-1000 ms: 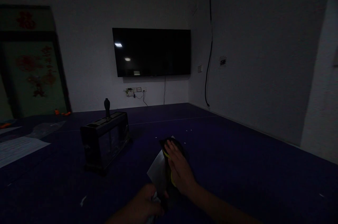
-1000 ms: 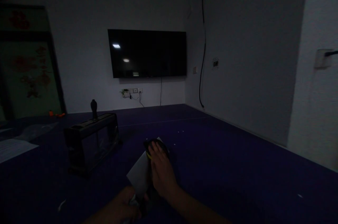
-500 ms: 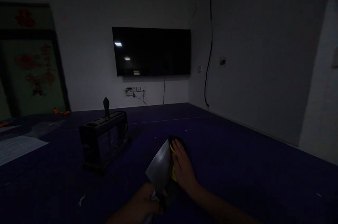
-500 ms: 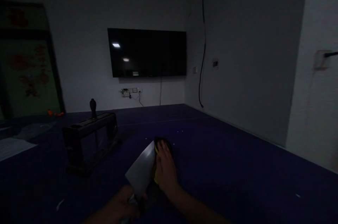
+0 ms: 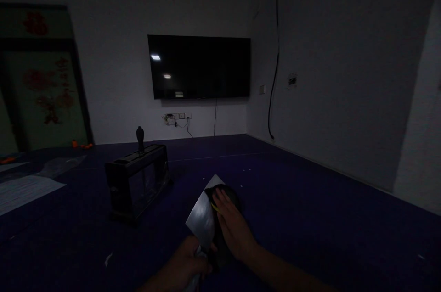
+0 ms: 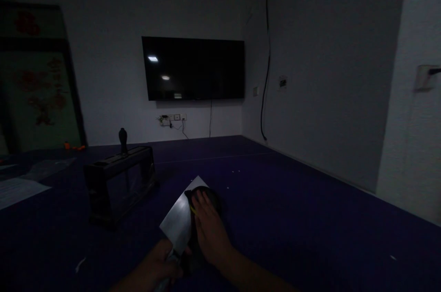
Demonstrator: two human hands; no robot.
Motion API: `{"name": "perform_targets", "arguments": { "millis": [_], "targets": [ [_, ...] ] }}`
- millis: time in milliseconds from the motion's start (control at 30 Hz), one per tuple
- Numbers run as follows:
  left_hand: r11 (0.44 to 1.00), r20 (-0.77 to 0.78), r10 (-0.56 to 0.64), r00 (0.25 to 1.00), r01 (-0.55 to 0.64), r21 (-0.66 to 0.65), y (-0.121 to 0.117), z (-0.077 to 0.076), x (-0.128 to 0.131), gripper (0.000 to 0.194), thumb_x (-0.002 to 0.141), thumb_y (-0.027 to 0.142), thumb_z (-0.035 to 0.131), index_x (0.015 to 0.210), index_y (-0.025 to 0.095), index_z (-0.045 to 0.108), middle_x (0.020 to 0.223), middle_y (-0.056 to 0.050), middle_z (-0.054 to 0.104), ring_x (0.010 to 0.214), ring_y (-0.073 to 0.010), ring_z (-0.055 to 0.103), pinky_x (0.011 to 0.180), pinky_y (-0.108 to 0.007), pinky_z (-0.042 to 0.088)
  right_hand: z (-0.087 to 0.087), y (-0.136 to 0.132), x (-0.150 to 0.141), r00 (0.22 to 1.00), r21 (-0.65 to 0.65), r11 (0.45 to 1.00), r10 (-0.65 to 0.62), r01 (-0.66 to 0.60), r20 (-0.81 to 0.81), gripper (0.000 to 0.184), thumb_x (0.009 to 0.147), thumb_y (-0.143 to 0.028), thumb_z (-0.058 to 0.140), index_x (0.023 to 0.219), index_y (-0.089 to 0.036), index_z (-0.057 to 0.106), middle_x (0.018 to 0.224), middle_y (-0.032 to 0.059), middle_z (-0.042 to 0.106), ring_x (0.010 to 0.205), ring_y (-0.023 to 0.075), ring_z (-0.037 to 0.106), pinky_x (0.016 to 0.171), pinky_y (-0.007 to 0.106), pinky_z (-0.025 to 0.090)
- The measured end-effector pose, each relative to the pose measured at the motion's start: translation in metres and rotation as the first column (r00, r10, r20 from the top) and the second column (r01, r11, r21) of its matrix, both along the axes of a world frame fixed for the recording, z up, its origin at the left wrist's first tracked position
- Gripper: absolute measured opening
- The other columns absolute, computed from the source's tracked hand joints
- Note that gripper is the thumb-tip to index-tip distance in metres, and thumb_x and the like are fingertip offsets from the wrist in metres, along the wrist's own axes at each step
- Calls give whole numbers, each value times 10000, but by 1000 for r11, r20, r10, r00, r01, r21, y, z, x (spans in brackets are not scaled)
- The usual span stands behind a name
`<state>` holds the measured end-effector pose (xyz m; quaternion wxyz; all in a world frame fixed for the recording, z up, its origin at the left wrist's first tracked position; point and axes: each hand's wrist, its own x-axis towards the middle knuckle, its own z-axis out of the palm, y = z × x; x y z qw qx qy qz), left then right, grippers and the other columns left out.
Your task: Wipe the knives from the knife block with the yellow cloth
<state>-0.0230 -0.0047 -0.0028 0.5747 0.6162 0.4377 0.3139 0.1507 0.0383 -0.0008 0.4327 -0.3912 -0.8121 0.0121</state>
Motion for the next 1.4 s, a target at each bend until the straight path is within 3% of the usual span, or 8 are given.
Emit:
{"name": "perform_targets", "arguments": {
  "millis": [300, 500, 667, 800, 1100, 1400],
  "targets": [
    [1000, -3, -22, 1000, 22, 1, 0, 4, 2, 391, 503, 178, 543, 890, 130, 571, 566, 52, 522, 488, -89, 438, 475, -202, 322, 11, -11, -1, 986, 47, 990, 123, -129, 113, 433, 925, -223, 289, 1357, -243, 303, 1424, 1, 286, 1317, 191, 213, 1061, 407, 285],
    [991, -66, -135, 989, 135, -4, -7, 19, 1, 394, 498, 118, 572, 890, 142, 605, 677, 45, 523, 633, -106, 458, 587, -211, 338, 13, 7, 2, 986, 63, 995, -72, 82, -153, 428, 925, -270, 295, 1352, -245, 318, 1430, 29, 280, 1315, 213, 225, 1064, 489, 244],
    [992, -47, -126, 991, 125, -22, -8, 18, 2, 414, 499, 109, 572, 910, 149, 595, 678, 55, 530, 638, -103, 465, 590, -205, 337, 5, 14, 4, 971, 22, 992, -115, 122, -209, 441, 927, -284, 285, 1367, -255, 277, 1449, 22, 234, 1327, 210, 183, 1069, 499, 221],
    [998, -34, -62, 997, 61, -35, -4, 13, 3, 430, 489, 117, 559, 917, 149, 579, 603, 69, 514, 552, -88, 449, 533, -197, 332, -3, 13, 5, 967, -31, 989, -145, 141, -209, 443, 926, -302, 295, 1365, -238, 289, 1446, 36, 242, 1327, 208, 185, 1072, 494, 217],
    [995, 55, 81, 995, -78, -64, 1, 1, -1, 492, 506, 207, 538, 991, 127, 538, 521, 58, 495, 409, -92, 426, 364, -189, 296, -7, 12, 3, 990, -61, 998, -35, 27, -137, 429, 916, -261, 307, 1341, -214, 347, 1407, 49, 329, 1311, 203, 236, 1067, 473, 245],
    [990, 127, 105, 986, -92, -108, 4, 3, 0, 531, 466, 237, 559, 979, 100, 529, 466, 54, 500, 319, -91, 403, 307, -199, 310, -5, 8, 1, 997, -104, 994, 18, -25, -70, 406, 907, -211, 320, 1301, -199, 417, 1404, 54, 328, 1310, 200, 237, 1069, 473, 241]
  ]
}}
